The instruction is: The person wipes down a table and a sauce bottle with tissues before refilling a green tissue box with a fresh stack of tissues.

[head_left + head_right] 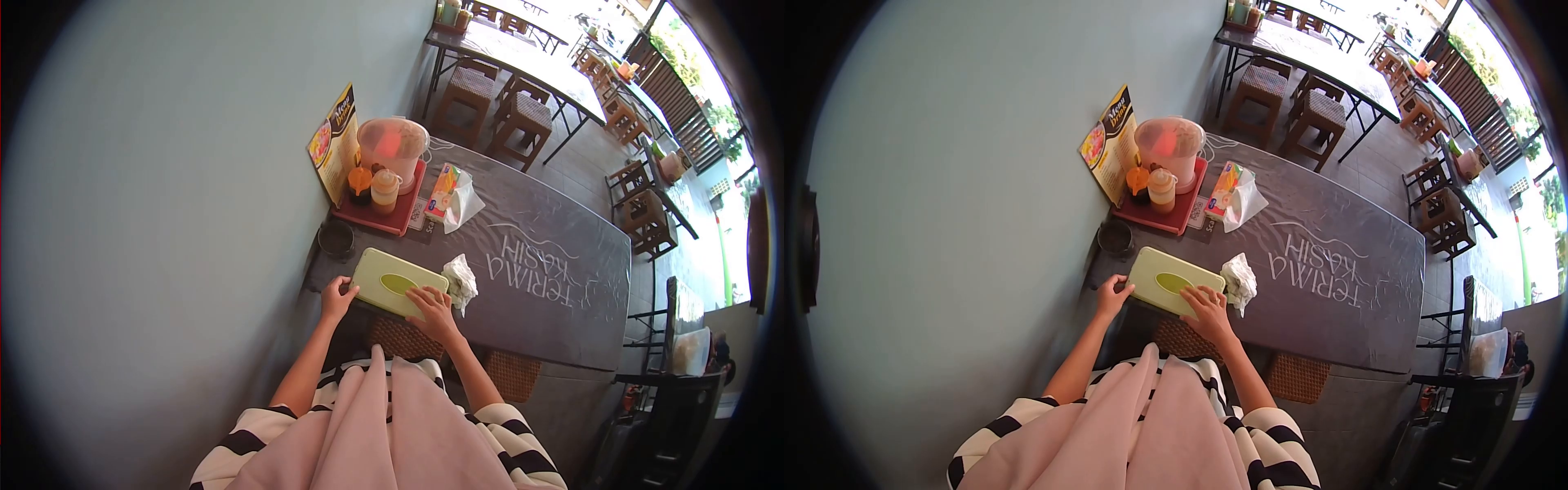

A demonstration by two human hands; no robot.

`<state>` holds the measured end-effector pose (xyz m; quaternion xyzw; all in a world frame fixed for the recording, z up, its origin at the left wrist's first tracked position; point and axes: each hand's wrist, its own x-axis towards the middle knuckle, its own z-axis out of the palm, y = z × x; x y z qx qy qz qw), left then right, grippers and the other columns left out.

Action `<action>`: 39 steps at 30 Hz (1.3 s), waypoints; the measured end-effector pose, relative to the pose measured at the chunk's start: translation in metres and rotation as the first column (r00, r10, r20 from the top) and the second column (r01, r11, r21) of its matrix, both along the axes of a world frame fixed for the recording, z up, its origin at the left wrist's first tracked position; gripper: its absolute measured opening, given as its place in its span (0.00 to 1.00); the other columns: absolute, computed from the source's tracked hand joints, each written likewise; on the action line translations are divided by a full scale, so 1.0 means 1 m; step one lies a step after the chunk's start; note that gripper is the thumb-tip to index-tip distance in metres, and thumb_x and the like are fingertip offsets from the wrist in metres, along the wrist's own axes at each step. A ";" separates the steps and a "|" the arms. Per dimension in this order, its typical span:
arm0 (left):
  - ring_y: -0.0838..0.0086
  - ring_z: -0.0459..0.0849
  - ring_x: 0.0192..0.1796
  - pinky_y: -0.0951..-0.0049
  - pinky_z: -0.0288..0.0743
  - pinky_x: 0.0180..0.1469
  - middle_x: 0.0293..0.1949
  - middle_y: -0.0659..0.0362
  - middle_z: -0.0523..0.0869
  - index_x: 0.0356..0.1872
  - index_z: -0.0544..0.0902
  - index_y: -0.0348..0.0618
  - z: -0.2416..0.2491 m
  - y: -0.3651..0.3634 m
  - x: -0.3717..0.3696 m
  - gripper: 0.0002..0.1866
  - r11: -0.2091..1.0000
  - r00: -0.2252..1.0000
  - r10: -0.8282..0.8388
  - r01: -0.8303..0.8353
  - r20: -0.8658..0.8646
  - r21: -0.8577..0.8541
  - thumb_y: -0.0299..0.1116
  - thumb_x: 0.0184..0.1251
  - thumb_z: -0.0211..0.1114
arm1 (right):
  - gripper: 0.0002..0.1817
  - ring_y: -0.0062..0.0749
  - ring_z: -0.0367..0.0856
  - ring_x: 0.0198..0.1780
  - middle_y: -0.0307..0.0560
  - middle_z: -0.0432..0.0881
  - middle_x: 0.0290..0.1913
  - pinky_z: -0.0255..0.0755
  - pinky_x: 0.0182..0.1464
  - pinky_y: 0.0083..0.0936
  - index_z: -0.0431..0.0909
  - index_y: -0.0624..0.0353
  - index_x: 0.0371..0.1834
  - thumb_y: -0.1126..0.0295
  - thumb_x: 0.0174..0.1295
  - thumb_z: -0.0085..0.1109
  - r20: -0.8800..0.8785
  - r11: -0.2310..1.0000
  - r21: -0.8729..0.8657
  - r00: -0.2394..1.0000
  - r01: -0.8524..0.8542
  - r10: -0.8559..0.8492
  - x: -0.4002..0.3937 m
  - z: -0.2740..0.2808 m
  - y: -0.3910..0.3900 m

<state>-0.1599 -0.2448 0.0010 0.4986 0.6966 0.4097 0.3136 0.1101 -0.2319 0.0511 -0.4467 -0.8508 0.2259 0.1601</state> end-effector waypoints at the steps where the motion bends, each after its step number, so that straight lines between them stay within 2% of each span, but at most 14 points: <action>1: 0.69 0.85 0.36 0.72 0.76 0.39 0.34 0.54 0.85 0.37 0.81 0.36 0.001 0.000 0.000 0.15 1.000 1.000 0.000 0.000 0.001 0.000 0.34 0.52 0.71 | 0.37 0.39 0.59 0.68 0.42 0.67 0.66 0.46 0.66 0.46 0.68 0.49 0.64 0.58 0.46 0.68 -0.088 1.000 -0.001 0.996 0.015 -0.015 0.002 -0.002 -0.002; 3: 0.78 0.83 0.35 0.76 0.75 0.41 0.32 0.58 0.86 0.37 0.82 0.36 0.003 -0.002 0.001 0.14 1.000 0.999 0.027 -0.027 0.027 -0.016 0.33 0.52 0.72 | 0.37 0.40 0.58 0.68 0.44 0.65 0.67 0.45 0.67 0.47 0.67 0.50 0.64 0.57 0.47 0.68 -0.060 0.995 0.039 0.994 0.091 -0.088 0.001 -0.004 -0.008; 8: 0.75 0.84 0.35 0.75 0.75 0.41 0.32 0.56 0.86 0.36 0.82 0.36 0.011 -0.001 0.002 0.15 0.998 0.998 0.041 -0.038 0.055 -0.051 0.34 0.50 0.72 | 0.32 0.42 0.57 0.69 0.45 0.65 0.67 0.46 0.67 0.47 0.70 0.52 0.61 0.57 0.51 0.65 0.027 0.979 0.134 0.987 0.153 -0.158 -0.005 -0.008 -0.013; 11: 0.73 0.85 0.36 0.74 0.75 0.40 0.32 0.55 0.86 0.36 0.82 0.35 0.014 -0.001 0.002 0.15 0.997 0.997 0.037 -0.032 0.072 -0.066 0.34 0.50 0.72 | 0.24 0.40 0.58 0.68 0.45 0.72 0.60 0.45 0.66 0.48 0.76 0.52 0.54 0.58 0.54 0.63 -0.013 0.972 0.152 0.984 0.178 -0.178 -0.016 0.005 -0.006; 13: 0.74 0.85 0.36 0.74 0.75 0.40 0.32 0.55 0.86 0.36 0.81 0.35 0.015 -0.001 0.000 0.16 0.997 0.998 0.030 -0.025 0.062 -0.068 0.34 0.50 0.72 | 0.16 0.41 0.70 0.60 0.45 0.79 0.51 0.59 0.61 0.46 0.80 0.53 0.45 0.60 0.55 0.62 0.020 0.988 0.040 0.989 0.149 -0.150 -0.025 0.011 0.000; 14: 0.74 0.85 0.36 0.74 0.75 0.40 0.32 0.55 0.86 0.36 0.81 0.35 0.015 0.000 0.000 0.16 0.997 0.998 0.020 -0.016 0.065 -0.069 0.34 0.50 0.72 | 0.16 0.41 0.70 0.60 0.45 0.79 0.51 0.59 0.61 0.46 0.80 0.53 0.45 0.60 0.55 0.62 0.019 0.988 0.040 0.989 0.148 -0.149 -0.029 0.008 0.002; 16: 0.74 0.85 0.35 0.74 0.75 0.40 0.32 0.56 0.86 0.36 0.81 0.35 0.013 0.000 -0.001 0.16 0.998 0.998 0.013 -0.008 0.067 -0.069 0.34 0.50 0.72 | 0.17 0.42 0.79 0.47 0.45 0.81 0.45 0.71 0.48 0.42 0.80 0.56 0.43 0.57 0.56 0.60 -0.045 0.986 -0.042 0.985 0.163 -0.165 -0.041 0.005 0.007; 17: 0.74 0.84 0.35 0.74 0.75 0.40 0.32 0.56 0.86 0.36 0.81 0.35 0.012 0.000 -0.002 0.16 0.998 0.998 0.009 -0.005 0.067 -0.066 0.34 0.50 0.72 | 0.17 0.42 0.79 0.47 0.45 0.81 0.45 0.71 0.48 0.42 0.80 0.56 0.43 0.57 0.56 0.60 -0.045 0.986 -0.040 0.986 0.161 -0.163 -0.045 0.004 0.009; 19: 0.74 0.84 0.35 0.74 0.75 0.40 0.32 0.56 0.86 0.36 0.81 0.35 0.012 0.000 -0.001 0.16 0.998 0.998 0.006 -0.002 0.068 -0.059 0.34 0.50 0.72 | 0.22 0.44 0.82 0.40 0.49 0.81 0.45 0.76 0.38 0.39 0.80 0.60 0.42 0.50 0.58 0.57 0.135 0.977 -0.162 0.984 0.136 -0.114 -0.054 0.018 0.013; 23: 0.74 0.85 0.35 0.74 0.76 0.40 0.33 0.55 0.86 0.36 0.81 0.35 0.009 0.000 -0.003 0.16 0.998 0.998 -0.002 0.006 0.057 -0.069 0.35 0.50 0.72 | 0.32 0.43 0.84 0.37 0.53 0.83 0.39 0.77 0.39 0.38 0.80 0.65 0.38 0.41 0.61 0.50 0.169 0.986 -0.117 0.981 0.119 -0.098 -0.067 0.005 0.029; 25: 0.73 0.85 0.35 0.73 0.76 0.40 0.33 0.55 0.86 0.36 0.81 0.35 0.009 0.001 -0.003 0.16 0.998 0.999 -0.006 0.009 0.053 -0.066 0.35 0.50 0.72 | 0.40 0.42 0.85 0.28 0.56 0.83 0.33 0.78 0.35 0.34 0.81 0.69 0.34 0.34 0.61 0.44 0.279 0.728 -0.661 0.960 0.182 0.013 -0.074 0.021 0.050; 28: 0.73 0.85 0.35 0.73 0.76 0.40 0.33 0.55 0.86 0.36 0.80 0.35 0.011 0.000 -0.003 0.16 0.997 0.997 0.000 0.006 0.077 -0.083 0.35 0.50 0.72 | 0.44 0.40 0.84 0.22 0.57 0.83 0.30 0.79 0.31 0.30 0.81 0.71 0.34 0.31 0.59 0.42 0.312 0.659 -0.707 0.949 0.257 -0.034 -0.079 0.019 0.054; 36: 0.78 0.81 0.36 0.75 0.74 0.43 0.32 0.58 0.85 0.36 0.81 0.36 0.015 0.000 -0.002 0.16 0.997 0.997 0.004 0.002 0.073 -0.073 0.36 0.51 0.73 | 0.44 0.35 0.84 0.23 0.53 0.85 0.33 0.78 0.28 0.27 0.81 0.69 0.39 0.30 0.57 0.44 0.360 0.680 -0.653 0.927 0.332 -0.107 -0.083 0.009 0.052; 39: 0.74 0.85 0.36 0.74 0.76 0.40 0.33 0.55 0.86 0.36 0.80 0.35 0.014 -0.001 -0.001 0.16 0.999 0.999 0.002 0.000 0.040 -0.049 0.35 0.51 0.72 | 0.43 0.35 0.84 0.23 0.52 0.85 0.34 0.78 0.29 0.28 0.81 0.67 0.40 0.30 0.56 0.45 0.391 0.673 -0.643 0.912 0.365 -0.122 -0.086 0.009 0.052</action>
